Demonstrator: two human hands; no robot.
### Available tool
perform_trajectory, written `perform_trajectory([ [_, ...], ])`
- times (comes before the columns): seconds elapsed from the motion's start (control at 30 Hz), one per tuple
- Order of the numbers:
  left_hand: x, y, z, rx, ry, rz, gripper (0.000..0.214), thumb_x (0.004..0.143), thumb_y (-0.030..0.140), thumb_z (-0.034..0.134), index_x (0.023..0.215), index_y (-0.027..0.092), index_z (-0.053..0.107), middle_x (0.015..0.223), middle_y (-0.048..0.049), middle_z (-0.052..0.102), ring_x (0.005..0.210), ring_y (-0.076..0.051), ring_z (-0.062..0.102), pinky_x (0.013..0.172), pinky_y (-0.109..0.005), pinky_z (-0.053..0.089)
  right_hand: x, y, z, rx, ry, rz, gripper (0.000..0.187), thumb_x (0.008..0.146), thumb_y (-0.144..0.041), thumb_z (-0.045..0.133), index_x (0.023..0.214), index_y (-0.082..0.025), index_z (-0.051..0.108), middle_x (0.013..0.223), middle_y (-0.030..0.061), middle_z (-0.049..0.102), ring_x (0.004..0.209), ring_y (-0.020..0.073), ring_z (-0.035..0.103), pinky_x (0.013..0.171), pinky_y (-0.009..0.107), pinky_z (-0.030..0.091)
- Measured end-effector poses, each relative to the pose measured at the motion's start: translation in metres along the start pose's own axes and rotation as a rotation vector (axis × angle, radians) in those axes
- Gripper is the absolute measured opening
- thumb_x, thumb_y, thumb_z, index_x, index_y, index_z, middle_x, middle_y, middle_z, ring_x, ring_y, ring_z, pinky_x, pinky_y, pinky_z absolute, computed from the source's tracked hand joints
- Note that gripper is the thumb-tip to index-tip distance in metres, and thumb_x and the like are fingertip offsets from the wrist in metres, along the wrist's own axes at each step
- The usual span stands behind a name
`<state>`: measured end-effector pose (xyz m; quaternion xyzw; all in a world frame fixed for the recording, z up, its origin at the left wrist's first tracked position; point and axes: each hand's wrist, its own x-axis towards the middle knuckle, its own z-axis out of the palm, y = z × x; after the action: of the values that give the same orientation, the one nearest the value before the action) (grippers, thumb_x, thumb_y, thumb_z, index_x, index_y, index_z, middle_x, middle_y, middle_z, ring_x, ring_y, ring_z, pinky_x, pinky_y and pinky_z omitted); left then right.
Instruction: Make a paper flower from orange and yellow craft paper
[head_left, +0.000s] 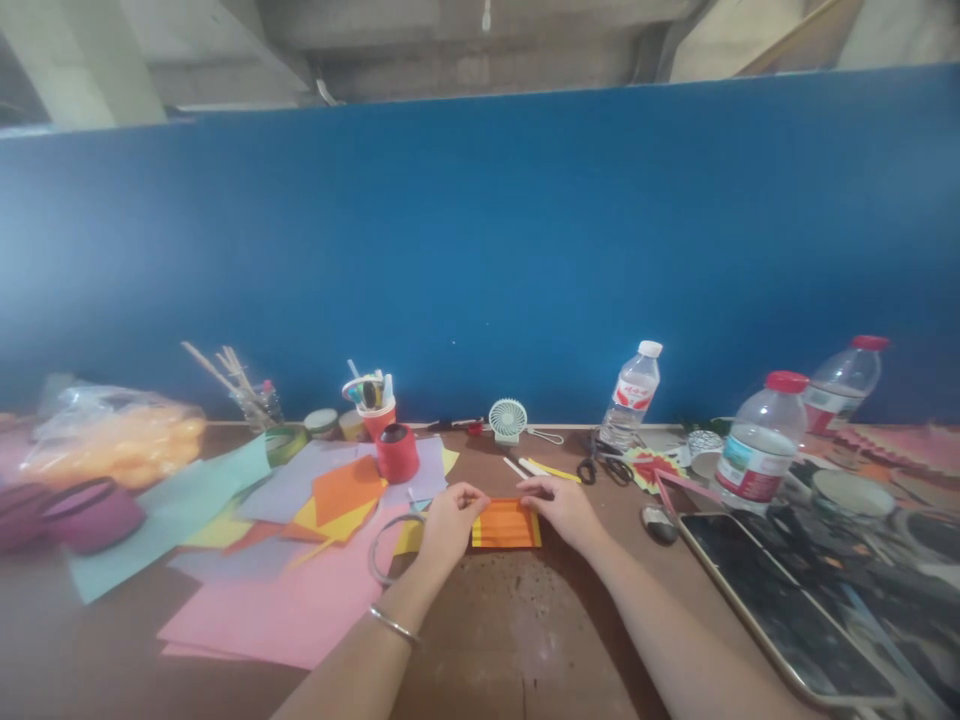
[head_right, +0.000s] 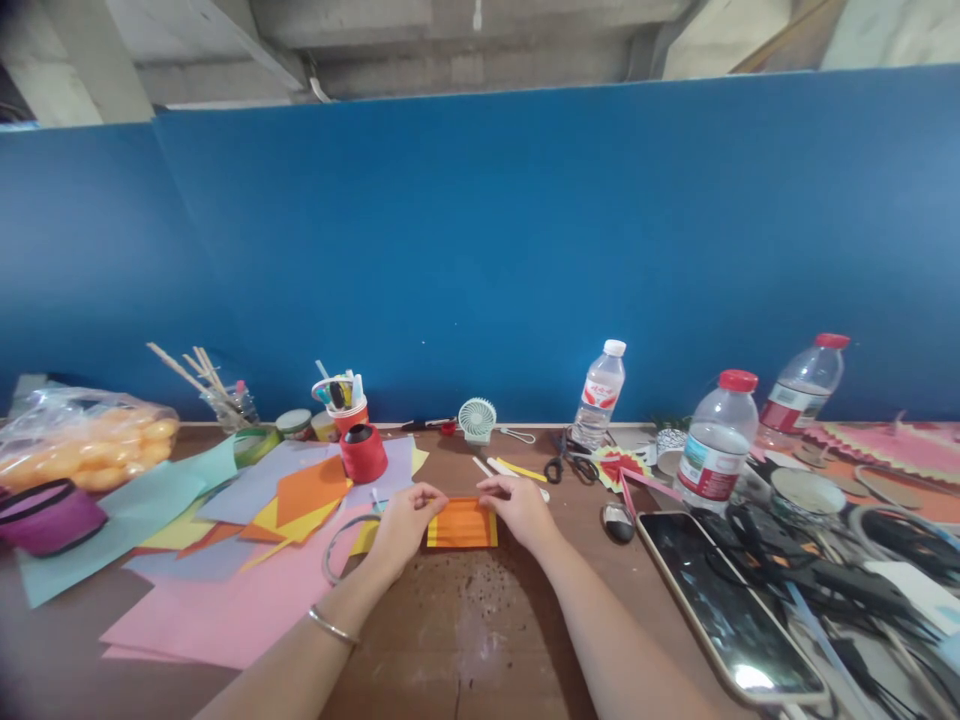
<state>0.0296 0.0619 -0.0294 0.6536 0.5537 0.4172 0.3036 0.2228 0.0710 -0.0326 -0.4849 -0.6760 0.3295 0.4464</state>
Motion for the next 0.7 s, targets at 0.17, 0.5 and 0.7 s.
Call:
perform_trajectory([
  [0.17, 0.0, -0.003, 0.001, -0.015, 0.027, -0.017, 0.021, 0.072, 0.034, 0.051, 0.067, 0.016, 0.06, 0.062, -0.0004, 0.06, 0.061, -0.016, 0.053, 0.058, -0.026, 0.037, 0.003, 0.004, 0.001, 0.034, 0.015, -0.002, 0.021, 0.067, -0.023, 0.06, 0.087, -0.018, 0.066, 0.08, 0.0039, 0.07, 0.074, 0.019, 0.065, 0.073, 0.032, 0.05],
  [0.5, 0.002, -0.003, 0.0, -0.13, -0.071, 0.0, 0.012, 0.063, 0.025, 0.061, 0.072, 0.017, 0.06, 0.054, 0.0065, 0.043, 0.052, -0.01, 0.041, 0.049, -0.021, 0.03, -0.002, -0.004, -0.001, -0.078, 0.011, -0.076, 0.015, 0.071, -0.022, 0.055, 0.082, -0.02, 0.066, 0.082, 0.0039, 0.069, 0.075, 0.0192, 0.063, 0.072, 0.032, 0.047],
  [0.7, 0.002, -0.004, -0.001, -0.181, -0.044, -0.011, 0.013, 0.067, 0.028, 0.058, 0.07, 0.016, 0.06, 0.058, 0.0042, 0.046, 0.057, -0.012, 0.043, 0.054, -0.023, 0.032, -0.005, -0.012, 0.0, -0.132, -0.079, -0.154, 0.009, 0.07, -0.02, 0.058, 0.074, -0.02, 0.066, 0.079, 0.0032, 0.067, 0.075, 0.0182, 0.059, 0.069, 0.029, 0.044],
])
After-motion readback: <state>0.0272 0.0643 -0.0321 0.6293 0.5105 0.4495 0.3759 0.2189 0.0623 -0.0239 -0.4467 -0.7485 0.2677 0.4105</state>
